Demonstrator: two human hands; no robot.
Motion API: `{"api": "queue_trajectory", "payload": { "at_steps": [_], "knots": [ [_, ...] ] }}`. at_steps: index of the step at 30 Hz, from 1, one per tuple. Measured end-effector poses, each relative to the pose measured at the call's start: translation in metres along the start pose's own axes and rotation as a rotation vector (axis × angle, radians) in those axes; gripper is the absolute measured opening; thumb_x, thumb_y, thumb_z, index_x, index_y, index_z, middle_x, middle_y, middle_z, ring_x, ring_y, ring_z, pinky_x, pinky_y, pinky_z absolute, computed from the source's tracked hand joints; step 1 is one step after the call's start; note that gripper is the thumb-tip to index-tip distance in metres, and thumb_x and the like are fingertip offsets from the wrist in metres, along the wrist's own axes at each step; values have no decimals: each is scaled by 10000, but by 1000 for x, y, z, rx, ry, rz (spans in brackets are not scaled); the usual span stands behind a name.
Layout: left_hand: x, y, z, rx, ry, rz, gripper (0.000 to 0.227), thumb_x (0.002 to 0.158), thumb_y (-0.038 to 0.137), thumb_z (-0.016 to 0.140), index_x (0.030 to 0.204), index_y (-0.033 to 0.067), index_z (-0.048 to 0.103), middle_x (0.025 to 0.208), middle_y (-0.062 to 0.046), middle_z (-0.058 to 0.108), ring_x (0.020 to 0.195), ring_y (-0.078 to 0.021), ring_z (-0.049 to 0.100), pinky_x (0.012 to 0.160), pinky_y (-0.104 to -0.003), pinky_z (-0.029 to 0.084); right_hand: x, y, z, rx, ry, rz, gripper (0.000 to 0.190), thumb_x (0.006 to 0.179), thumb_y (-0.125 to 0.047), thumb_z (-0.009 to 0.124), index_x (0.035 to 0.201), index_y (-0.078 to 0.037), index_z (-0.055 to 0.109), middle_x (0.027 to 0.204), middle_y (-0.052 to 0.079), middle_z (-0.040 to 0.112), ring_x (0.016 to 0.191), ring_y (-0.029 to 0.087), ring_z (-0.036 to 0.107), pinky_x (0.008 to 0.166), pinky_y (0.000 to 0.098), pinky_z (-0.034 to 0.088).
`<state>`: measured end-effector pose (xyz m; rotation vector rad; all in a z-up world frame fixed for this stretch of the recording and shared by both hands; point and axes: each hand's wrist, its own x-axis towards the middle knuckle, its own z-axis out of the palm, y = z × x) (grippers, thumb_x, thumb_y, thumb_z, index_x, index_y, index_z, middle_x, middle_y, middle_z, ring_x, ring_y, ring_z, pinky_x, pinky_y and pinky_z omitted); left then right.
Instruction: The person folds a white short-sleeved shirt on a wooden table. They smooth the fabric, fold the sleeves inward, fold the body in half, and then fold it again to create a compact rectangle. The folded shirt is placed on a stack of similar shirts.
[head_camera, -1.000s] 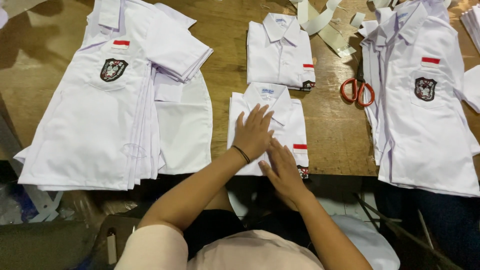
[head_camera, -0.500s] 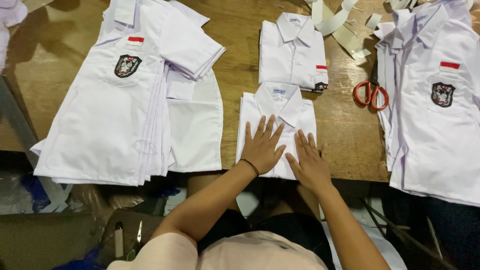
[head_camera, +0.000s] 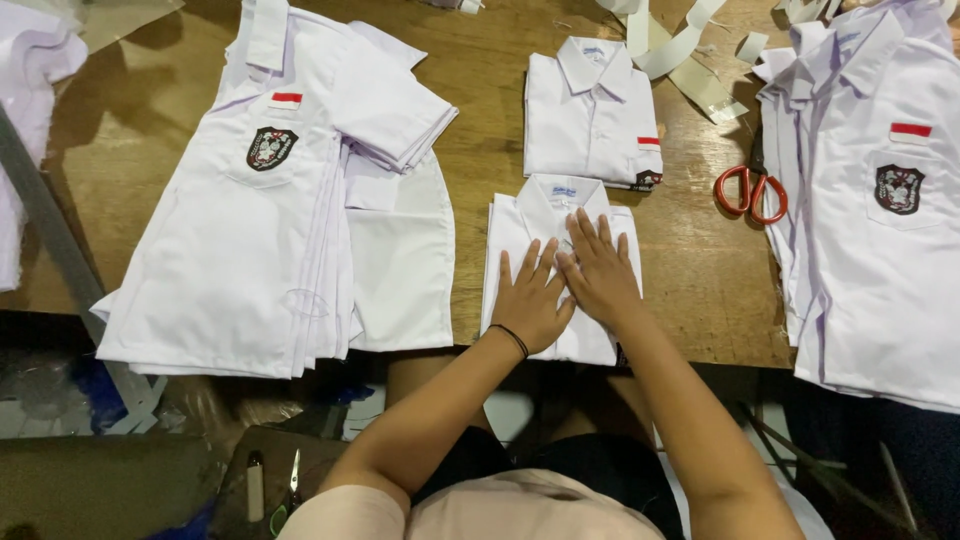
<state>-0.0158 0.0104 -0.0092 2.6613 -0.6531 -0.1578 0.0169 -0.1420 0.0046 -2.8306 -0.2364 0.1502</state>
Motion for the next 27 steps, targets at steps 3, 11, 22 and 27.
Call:
{"api": "queue_trajectory", "payload": {
  "at_steps": [3,11,22,27],
  "knots": [
    [0,0,-1,4,-9,3,631,1027,456,306,1593,176,322,1704,-125,162,1578,-325,63,1222,-663,-30,5,5,-5,-25,-25,40,734,1068,-613,193,1651,-169,212,1721,45,179,1584,288,127,1260,566,58],
    [1,1,-4,-18,-40,5,633,1049,465,260,1616,184,265,1708,-134,140,1580,-336,53,1218,-664,-62,14,11,-13,36,-31,103,741,1075,-615,142,1651,-154,206,1720,45,184,1585,254,142,1263,569,34],
    [-3,5,-11,-10,-56,-6,630,1055,464,230,1616,178,258,1709,-138,132,1582,-332,43,1226,-654,-70,50,42,-8,85,-139,170,826,1056,-705,91,1661,-147,163,1729,28,136,1591,291,88,1232,658,25],
    [-5,4,-10,-2,-35,-3,603,1068,453,236,1609,190,281,1695,-142,178,1578,-332,53,1232,-644,-54,33,-8,-36,-105,-31,50,785,1074,-645,215,1634,-97,270,1707,93,234,1590,336,94,1217,678,70]
  ]
}}
